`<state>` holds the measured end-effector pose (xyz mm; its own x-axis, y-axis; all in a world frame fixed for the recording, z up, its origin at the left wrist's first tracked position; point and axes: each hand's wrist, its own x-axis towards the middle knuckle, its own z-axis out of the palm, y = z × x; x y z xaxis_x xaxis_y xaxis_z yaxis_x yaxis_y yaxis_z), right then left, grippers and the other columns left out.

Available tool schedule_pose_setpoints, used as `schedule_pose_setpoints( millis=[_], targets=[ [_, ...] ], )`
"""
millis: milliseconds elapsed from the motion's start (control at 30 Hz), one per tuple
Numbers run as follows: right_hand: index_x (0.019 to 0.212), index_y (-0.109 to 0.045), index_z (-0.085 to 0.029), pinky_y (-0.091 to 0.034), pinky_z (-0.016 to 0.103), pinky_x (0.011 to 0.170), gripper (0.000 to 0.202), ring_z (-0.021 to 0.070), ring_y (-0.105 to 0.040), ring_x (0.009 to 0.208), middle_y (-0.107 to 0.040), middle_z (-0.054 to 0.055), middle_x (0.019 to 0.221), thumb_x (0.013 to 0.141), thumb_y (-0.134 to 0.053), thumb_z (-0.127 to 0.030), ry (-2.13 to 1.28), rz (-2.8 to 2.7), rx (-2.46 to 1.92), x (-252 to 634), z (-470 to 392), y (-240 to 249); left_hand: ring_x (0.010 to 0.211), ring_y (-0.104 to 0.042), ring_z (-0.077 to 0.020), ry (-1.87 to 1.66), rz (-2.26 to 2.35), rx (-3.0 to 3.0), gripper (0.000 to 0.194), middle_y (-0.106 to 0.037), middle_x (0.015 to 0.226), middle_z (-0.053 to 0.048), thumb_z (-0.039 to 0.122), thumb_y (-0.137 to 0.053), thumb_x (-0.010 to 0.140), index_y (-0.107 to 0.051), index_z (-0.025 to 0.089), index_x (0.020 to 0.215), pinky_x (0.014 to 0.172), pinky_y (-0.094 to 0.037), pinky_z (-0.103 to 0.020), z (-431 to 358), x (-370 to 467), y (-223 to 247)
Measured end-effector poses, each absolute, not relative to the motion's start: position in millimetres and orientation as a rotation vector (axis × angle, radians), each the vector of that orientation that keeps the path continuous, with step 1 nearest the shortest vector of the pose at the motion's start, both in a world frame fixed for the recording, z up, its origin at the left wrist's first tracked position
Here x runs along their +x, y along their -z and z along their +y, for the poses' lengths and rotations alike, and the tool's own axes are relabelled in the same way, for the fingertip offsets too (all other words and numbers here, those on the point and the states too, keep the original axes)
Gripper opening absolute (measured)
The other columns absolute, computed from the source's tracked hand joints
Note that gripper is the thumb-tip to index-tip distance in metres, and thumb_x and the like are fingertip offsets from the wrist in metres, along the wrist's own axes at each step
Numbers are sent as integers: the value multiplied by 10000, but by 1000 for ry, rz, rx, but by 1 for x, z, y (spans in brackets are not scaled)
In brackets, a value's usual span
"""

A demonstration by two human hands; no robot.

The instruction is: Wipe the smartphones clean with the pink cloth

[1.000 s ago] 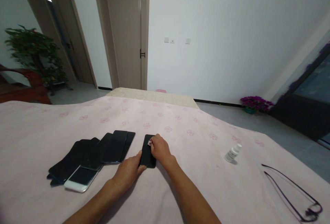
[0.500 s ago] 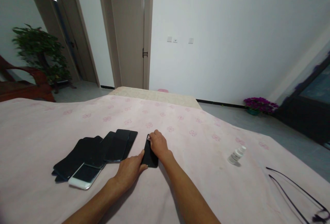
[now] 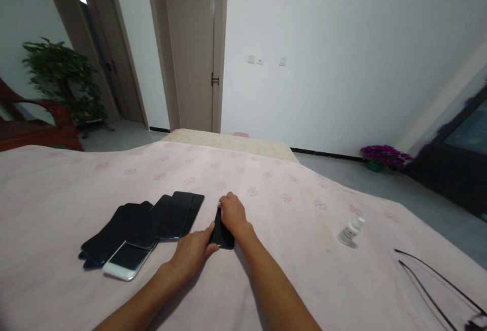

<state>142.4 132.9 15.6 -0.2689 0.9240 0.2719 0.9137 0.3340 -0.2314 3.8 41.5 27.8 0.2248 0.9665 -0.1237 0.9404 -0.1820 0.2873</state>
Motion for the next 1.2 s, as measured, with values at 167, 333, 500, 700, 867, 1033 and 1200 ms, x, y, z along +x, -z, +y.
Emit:
schedule_pose_setpoints(
  millis=[167,333,500,700,867,1033,1200],
  targets=[
    [985,-654,-209,-412,253,810,160,175,-552,945,-601,56,1012,913,-529,-140,-76,-2292,-1565,154,123,-17,1034,-674,-299,-124,1774,2215,618,-725,1110,-116,355,-616,899,-405,188,1455,806,-495,-344,42,3,-25],
    [965,-643,-150,-417,304,814,181,221,-545,955,-590,115,992,926,-473,-104,-34,-2173,-1659,160,128,-15,1026,-677,-304,-118,1775,2226,622,-728,1099,-121,360,-614,900,-402,184,1458,808,-497,-357,42,3,-25],
    [951,-634,-186,-424,264,822,137,181,-551,932,-593,64,999,897,-536,-108,-89,-2244,-1527,156,113,-13,1027,-678,-299,-120,1775,2234,617,-728,1094,-114,361,-618,898,-404,200,1454,811,-497,-357,42,3,-24],
    [948,-635,-191,-429,259,795,182,169,-556,892,-595,46,958,868,-532,-65,-183,-2257,-1381,170,99,-10,1026,-678,-299,-118,1781,2226,615,-725,1105,-121,354,-613,903,-404,184,1455,803,-499,-356,40,4,-26],
    [893,-633,-181,-421,274,818,170,188,-550,913,-602,61,927,867,-531,-49,-111,-2118,-1566,174,109,-13,1031,-676,-290,-113,1784,2232,612,-727,1104,-117,357,-596,914,-392,188,1465,808,-492,-339,40,4,-27],
    [898,-633,-176,-420,267,794,152,182,-545,892,-594,59,937,864,-539,-61,-139,-2198,-1504,161,97,-16,1026,-676,-292,-134,1771,2244,616,-726,1101,-115,357,-605,906,-396,189,1461,800,-492,-339,41,3,-24],
    [925,-641,-182,-415,252,769,178,165,-549,871,-589,41,929,860,-525,-63,-221,-2331,-1383,166,79,-18,1041,-671,-289,-128,1779,2213,612,-727,1102,-108,364,-596,909,-389,216,1465,816,-487,-343,40,3,-27]
  ],
)
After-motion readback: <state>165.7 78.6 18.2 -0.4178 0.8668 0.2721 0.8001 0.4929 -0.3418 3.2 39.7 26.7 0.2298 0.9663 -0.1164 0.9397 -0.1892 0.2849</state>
